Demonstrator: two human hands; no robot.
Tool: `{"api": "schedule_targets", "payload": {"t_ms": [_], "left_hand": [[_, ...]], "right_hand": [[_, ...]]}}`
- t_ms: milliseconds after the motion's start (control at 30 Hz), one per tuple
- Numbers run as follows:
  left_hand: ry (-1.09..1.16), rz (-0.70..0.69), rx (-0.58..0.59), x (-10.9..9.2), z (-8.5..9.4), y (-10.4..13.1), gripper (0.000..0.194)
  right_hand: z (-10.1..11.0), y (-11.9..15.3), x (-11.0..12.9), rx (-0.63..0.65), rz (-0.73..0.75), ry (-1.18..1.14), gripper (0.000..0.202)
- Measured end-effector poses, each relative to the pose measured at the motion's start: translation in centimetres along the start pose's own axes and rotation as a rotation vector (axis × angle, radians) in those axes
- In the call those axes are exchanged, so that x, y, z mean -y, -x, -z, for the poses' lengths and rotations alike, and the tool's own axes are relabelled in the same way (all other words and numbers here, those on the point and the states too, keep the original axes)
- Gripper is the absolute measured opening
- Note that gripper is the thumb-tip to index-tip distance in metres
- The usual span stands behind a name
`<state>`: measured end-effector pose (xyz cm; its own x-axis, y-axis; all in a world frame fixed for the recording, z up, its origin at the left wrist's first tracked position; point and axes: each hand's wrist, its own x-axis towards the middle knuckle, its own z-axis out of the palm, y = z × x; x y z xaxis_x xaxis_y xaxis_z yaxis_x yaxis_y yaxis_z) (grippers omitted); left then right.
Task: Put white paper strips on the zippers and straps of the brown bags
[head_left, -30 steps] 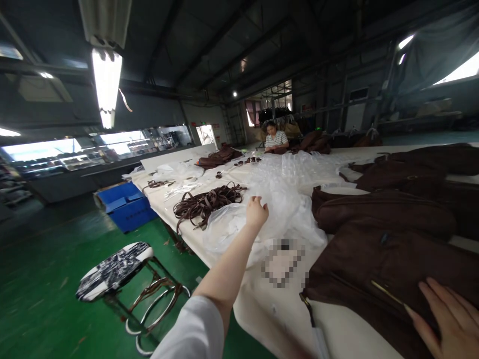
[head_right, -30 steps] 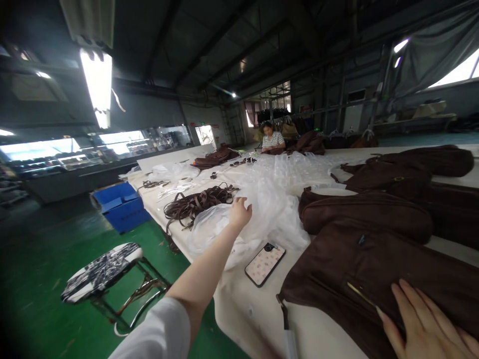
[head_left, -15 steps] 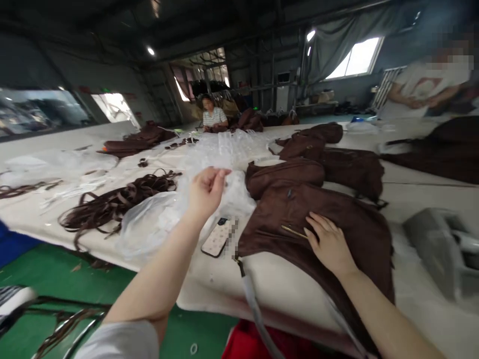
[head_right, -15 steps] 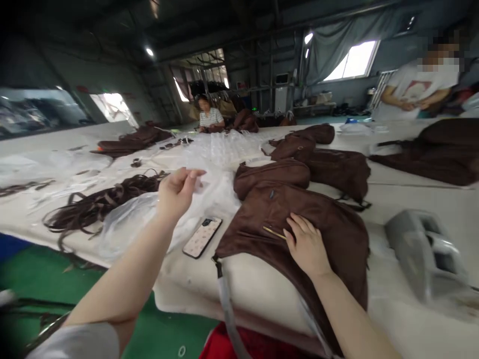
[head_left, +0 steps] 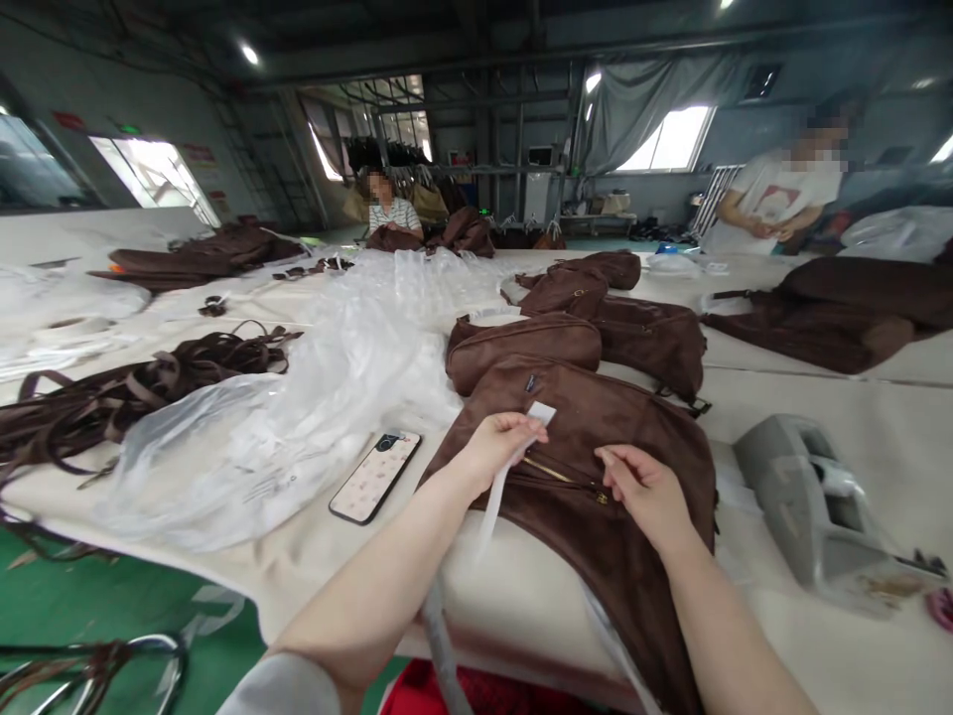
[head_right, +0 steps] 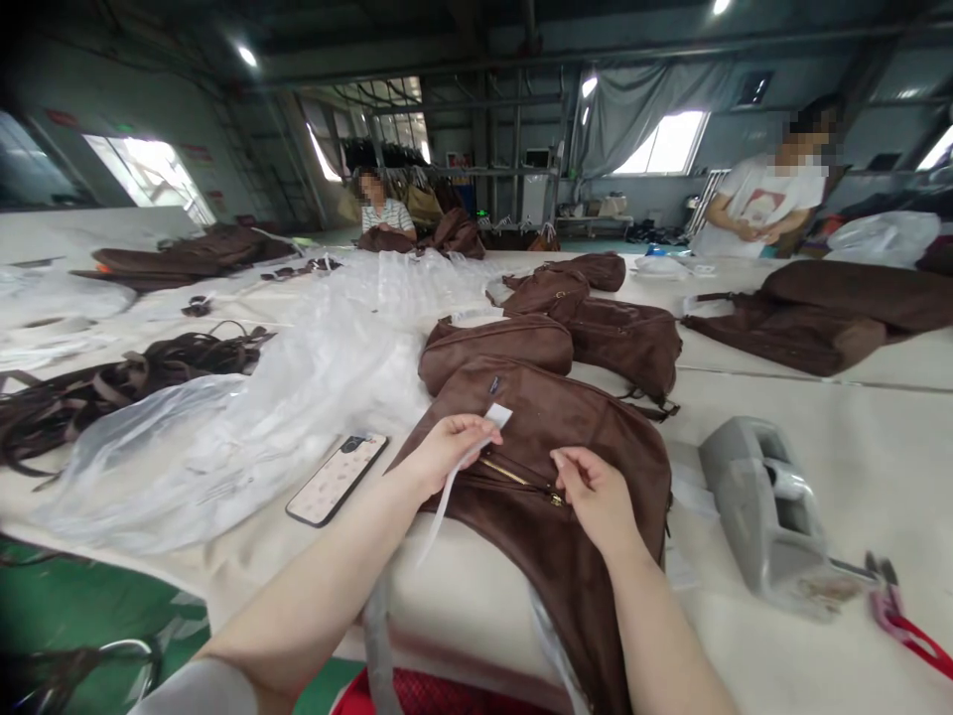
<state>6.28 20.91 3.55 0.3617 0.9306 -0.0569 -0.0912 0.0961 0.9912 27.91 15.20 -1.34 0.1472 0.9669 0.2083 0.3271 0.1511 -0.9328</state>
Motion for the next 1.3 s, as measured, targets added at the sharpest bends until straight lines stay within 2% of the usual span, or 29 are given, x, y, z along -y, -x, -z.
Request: {"api": "schedule_targets", "payload": {"t_ms": [67,133,233,300,400,500,600,667,700,800,867,1000,1100,1200,1300], "left_hand": [[0.272,0.057,-0.201,0.7,1.6,-1.3,0.028],[0.456,0.12,-0.293,0.7,2.6,-1.6,0.021],[0.527,0.134,-0.233,0.4,2.8,-1.2,0.016],[0.499,0.085,-0.181,0.3,2.3,-0.8,0.021],[0.45,-0.008,-0.18,0.5,1.8,-0.5,0.039],[0.404,-0.025,-0.185,0.6,2.0,-0.4,0.034],[0.379,-0.018,-0.162,0.4,2.3,-0.1,0.036],[0.384,-0.016,-0.127,0.1,2.3,0.2,0.037],[0.381,-0.011,-0.107,0.0,2.2,0.4,0.037],[0.331,0.051,-0.048,-0.4,1.7,1.0,0.038],[0.303,0.108,-0.002,-0.4,1.4,1.3,0.039],[0.133,0.152,0.204,-0.3,1.0,2.0,0.038],[-0.048,0.112,0.348,-0.5,1.1,2.3,0.038],[-0.186,0.069,0.518,-0.6,1.2,2.5,0.04],[-0.245,0.086,0.679,-0.6,1.2,2.6,0.044]], "right_hand": [[-0.5,0.3,0.4,0.094,0.048,0.22,0.031],[-0.8,0.7,0.8,0.174,0.08,0.378,0.027],[-1.0,1.4,1.4,0.292,0.036,0.436,0.029],[-1.1,1.8,1.9,0.327,-0.002,0.449,0.032],[-1.7,2.2,2.5,0.379,0.013,0.537,0.031],[-2.4,2.7,3.1,0.497,0.064,0.608,0.023],[-2.2,3.1,3.5,0.656,-0.022,0.516,0.039],[-1.5,3.2,3.5,0.686,-0.131,0.312,0.046],[-1.1,3.2,3.4,0.651,-0.176,0.168,0.045],[0.1,3.0,3.0,0.441,-0.224,-0.3,0.034],[0.6,2.8,3.0,0.325,-0.242,-0.513,0.028],[1.0,2.6,3.1,0.243,-0.255,-0.724,0.023],[1.5,2.3,2.9,0.212,-0.214,-0.899,0.02],[2.2,1.8,2.6,0.109,-0.205,-1.099,0.025],[2.8,1.4,2.5,0.017,-0.237,-1.264,0.027]]}}
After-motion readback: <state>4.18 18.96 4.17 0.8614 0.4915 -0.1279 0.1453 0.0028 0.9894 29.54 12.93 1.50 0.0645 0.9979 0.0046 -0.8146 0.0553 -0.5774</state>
